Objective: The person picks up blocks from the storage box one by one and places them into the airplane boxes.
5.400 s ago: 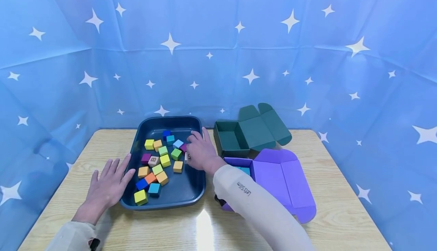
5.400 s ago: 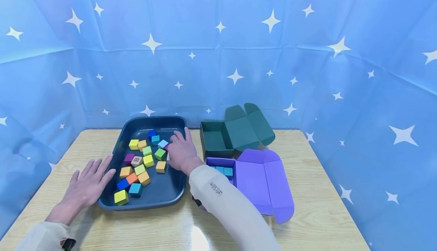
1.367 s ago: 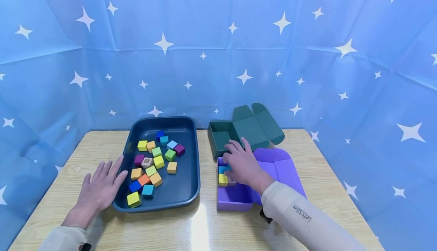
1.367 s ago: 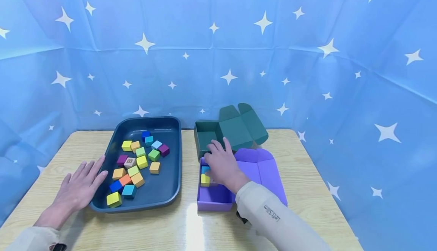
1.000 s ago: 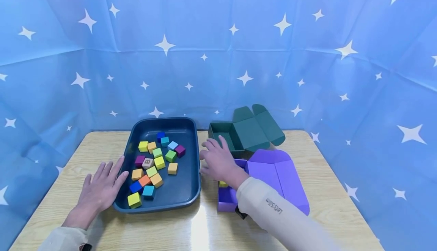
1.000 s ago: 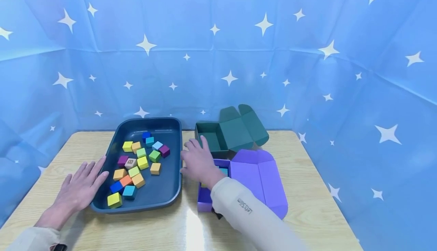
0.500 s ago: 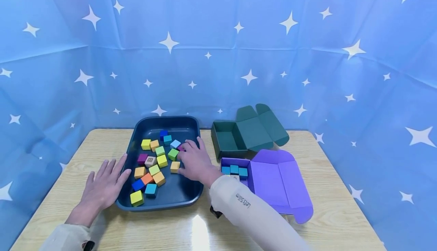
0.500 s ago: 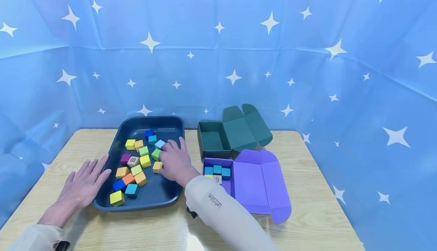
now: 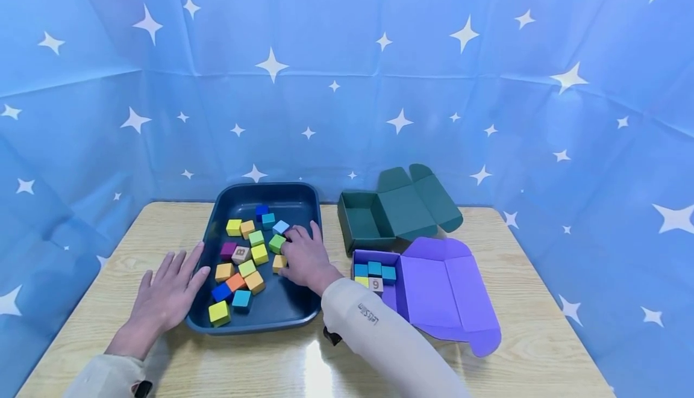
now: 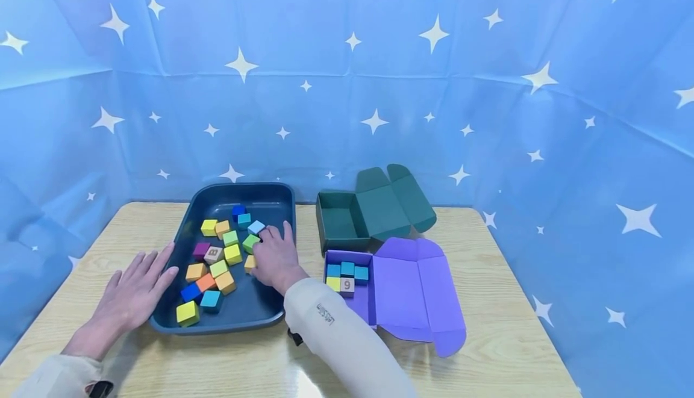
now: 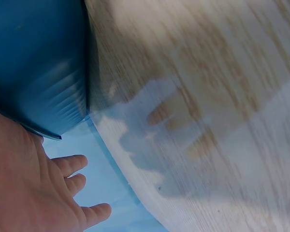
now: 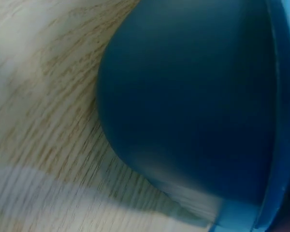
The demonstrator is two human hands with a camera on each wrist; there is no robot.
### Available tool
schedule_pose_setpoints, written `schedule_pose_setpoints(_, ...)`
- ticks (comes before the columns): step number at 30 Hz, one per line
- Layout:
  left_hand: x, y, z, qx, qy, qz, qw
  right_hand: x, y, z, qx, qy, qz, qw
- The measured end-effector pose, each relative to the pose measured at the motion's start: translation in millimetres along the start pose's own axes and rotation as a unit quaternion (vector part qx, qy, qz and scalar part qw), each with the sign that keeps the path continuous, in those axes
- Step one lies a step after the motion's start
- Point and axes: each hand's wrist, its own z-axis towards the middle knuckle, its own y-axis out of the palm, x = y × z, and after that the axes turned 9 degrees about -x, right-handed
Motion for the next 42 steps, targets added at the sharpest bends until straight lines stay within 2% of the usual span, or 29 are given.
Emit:
schedule_pose_setpoints(8, 1.9, -2.3, 0.3, 0.005, 0.002, 0.003, 1.0, 0.0, 3.9, 3.9, -0.002, -0.001, -0.028, 0.9996)
schedule_pose_setpoints(22, 1.2, -2.4, -1.9, 0.003, 0.0, 0.002, 1.0, -1.0, 3.4, 2.8, 0.011, -0.014, -0.023, 0.9996)
schedule_pose_setpoints(33, 2.4, -2.6, -1.0, 0.001, 0.0, 0.0, 1.0, 16.0, -18.6, -16.6, 0.032, -0.035, -0.003, 0.9989)
schedule_pose_setpoints(42, 2.7, -0.3, -0.1, 0.0, -0.002, 0.002, 1.0, 36.2, -33.6, -34.3, 0.031, -0.021, 0.001, 0.9993)
